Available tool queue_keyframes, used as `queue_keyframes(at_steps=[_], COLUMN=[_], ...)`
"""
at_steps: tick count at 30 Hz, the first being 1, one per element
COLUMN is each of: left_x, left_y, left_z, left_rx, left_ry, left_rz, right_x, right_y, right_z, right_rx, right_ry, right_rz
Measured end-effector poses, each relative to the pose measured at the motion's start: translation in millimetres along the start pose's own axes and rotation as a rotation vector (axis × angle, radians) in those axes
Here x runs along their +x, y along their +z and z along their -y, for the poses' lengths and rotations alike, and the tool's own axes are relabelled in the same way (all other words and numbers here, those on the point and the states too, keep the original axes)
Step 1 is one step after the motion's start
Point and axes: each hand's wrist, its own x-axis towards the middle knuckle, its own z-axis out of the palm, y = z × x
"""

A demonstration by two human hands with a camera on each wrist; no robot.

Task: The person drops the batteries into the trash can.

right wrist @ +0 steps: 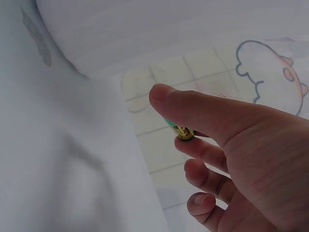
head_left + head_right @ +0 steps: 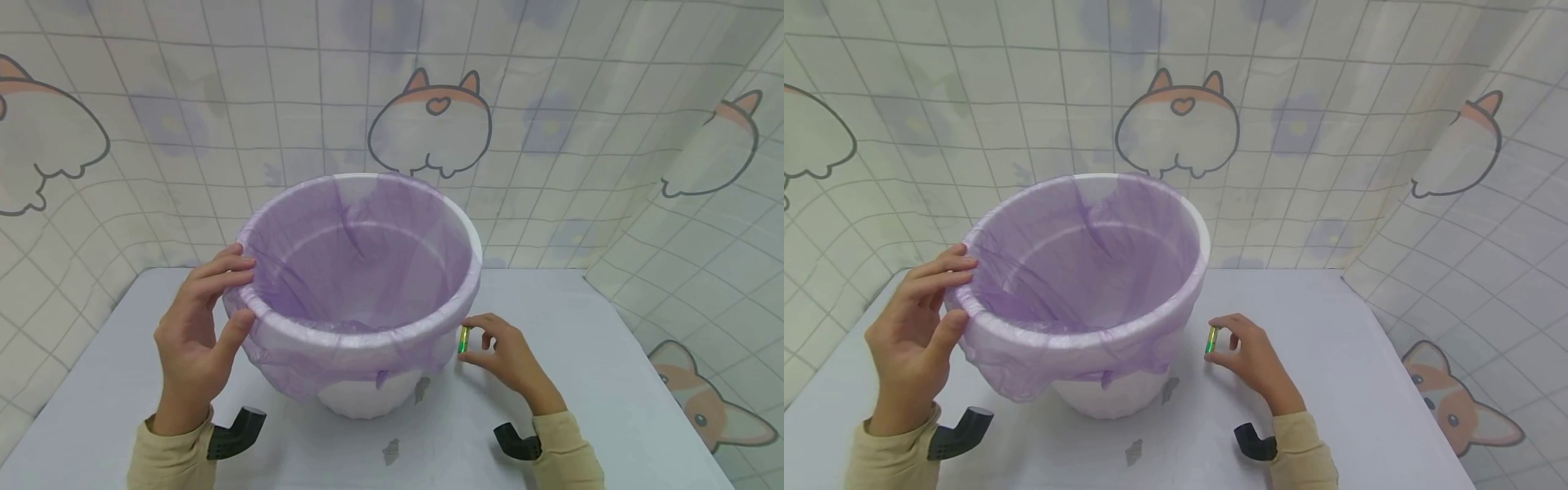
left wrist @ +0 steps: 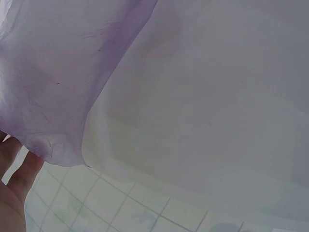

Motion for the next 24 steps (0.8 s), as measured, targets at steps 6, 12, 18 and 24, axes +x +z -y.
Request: queue_keyframes(at_steps=[6, 12, 18, 24], left_x=[-0.6, -0.7, -0.5, -0.4], left_y=[-0.7, -0.7, -0.3, 0.0], left_z=[0.6, 0.7, 0.5, 0.3], left_rx=[-0.001, 0.001, -0.001, -0.003], left_ry=[-0.002, -0.006, -0.006, -0.003], left_rz=[0.0, -0.001, -0.001, 0.001], right_x=[-0.1, -0.2, 0.0, -0.1], right_y=[-6.3, -11.3, -15.0, -18.1], right_z=[6.7, 11.3, 14.6, 18.2], right_rx=[-0.016, -0.025, -0.015, 0.022], right_ry=[-0.015, -0.027, -0.07, -0.083], right_rz=[-0.013, -0.027, -0.049, -0.065])
